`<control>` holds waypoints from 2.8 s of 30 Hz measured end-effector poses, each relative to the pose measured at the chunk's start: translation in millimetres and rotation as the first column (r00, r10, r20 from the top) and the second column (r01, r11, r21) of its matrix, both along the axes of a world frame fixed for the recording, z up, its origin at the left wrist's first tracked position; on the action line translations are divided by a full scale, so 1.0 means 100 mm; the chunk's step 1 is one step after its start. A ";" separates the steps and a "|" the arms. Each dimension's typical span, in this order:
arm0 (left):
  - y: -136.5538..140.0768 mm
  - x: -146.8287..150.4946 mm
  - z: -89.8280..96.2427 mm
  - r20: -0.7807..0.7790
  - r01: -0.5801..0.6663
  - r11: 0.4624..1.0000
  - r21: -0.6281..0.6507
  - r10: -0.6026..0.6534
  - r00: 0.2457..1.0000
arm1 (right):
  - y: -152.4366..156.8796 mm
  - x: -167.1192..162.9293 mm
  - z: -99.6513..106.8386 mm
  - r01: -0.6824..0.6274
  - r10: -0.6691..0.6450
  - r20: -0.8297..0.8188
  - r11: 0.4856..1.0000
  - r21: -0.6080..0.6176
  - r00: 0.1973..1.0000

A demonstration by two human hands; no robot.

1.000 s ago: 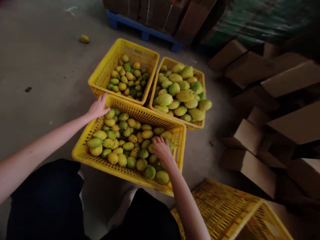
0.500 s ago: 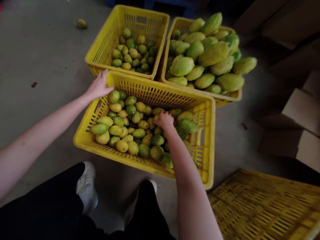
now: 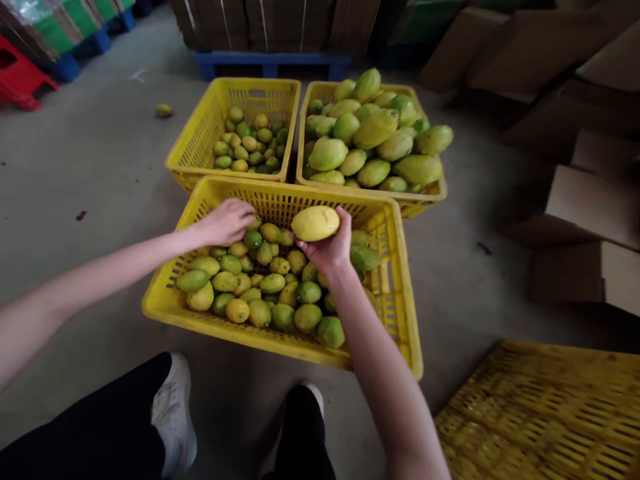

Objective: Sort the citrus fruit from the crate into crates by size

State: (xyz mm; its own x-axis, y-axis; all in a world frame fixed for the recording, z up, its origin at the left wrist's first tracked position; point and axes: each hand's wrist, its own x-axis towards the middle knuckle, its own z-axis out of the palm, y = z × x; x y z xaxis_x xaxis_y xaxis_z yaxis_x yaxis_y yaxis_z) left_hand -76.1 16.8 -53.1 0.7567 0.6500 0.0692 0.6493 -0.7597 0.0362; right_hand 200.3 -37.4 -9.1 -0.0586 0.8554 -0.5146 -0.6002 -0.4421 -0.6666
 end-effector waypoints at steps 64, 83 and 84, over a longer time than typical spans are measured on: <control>-0.43 0.68 0.45 0.853 0.209 0.965 -0.160 0.028 0.521 | -0.36 -0.25 -0.33 -0.348 -0.584 0.616 0.512 0.785 0.529; -0.42 0.66 0.39 0.818 0.208 0.969 -0.132 -0.012 0.575 | -0.36 -0.19 -0.32 -0.442 -0.662 0.614 0.438 0.782 0.430; -0.43 0.67 0.39 0.819 0.204 0.968 -0.146 0.003 0.574 | -0.37 -0.19 -0.32 -0.431 -0.650 0.620 0.453 0.780 0.439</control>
State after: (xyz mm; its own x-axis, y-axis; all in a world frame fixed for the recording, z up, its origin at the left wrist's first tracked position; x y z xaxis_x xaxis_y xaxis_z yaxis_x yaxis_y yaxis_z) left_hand -9.4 -26.3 -13.6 0.5123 0.6486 0.5630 0.1886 -0.7245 0.6630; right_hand 181.5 -74.3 -40.9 0.0107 0.7397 0.6728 0.4525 0.5964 -0.6630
